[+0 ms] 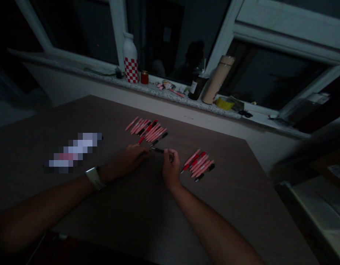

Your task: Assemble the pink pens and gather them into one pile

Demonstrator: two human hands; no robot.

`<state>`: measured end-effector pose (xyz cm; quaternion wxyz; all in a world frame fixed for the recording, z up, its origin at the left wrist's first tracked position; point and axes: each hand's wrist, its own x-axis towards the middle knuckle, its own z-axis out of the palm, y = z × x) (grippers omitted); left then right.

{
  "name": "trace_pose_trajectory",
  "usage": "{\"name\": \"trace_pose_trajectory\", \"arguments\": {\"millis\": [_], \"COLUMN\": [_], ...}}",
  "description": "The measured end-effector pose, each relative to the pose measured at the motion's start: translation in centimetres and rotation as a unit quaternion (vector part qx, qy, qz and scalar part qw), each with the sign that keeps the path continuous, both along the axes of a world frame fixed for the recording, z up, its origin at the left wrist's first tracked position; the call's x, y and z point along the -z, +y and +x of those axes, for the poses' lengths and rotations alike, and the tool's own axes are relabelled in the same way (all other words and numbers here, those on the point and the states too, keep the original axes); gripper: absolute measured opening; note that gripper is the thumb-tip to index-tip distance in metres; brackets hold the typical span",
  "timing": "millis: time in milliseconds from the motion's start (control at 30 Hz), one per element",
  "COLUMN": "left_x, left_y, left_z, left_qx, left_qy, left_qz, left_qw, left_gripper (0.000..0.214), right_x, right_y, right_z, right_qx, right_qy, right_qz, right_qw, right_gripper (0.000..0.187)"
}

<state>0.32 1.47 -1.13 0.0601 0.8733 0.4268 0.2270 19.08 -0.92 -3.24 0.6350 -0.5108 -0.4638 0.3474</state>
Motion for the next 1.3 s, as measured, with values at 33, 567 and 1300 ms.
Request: {"name": "trace_pose_trajectory", "arguments": {"millis": [33, 567, 1300], "left_x": [-0.1, -0.6, -1.1], "left_y": [0.0, 0.2, -0.6], "left_z": [-0.1, -0.8, 0.0], "left_qx": [-0.014, -0.098, 0.038], "left_qy": [-0.003, -0.039, -0.153], "left_qz": [0.006, 0.076, 0.031], "left_qw": [1.0, 0.991, 0.987], "left_gripper": [0.016, 0.021, 0.016], "right_x": [0.1, -0.3, 0.3], "right_y": [0.0, -0.2, 0.1], "right_z": [0.0, -0.1, -0.2], "right_qx": [0.0, -0.027, -0.017], "right_qy": [-0.002, -0.012, -0.032], "right_qz": [0.0, -0.012, -0.013], "right_qw": [1.0, 0.999, 0.999], "right_gripper": [0.03, 0.041, 0.034]}}
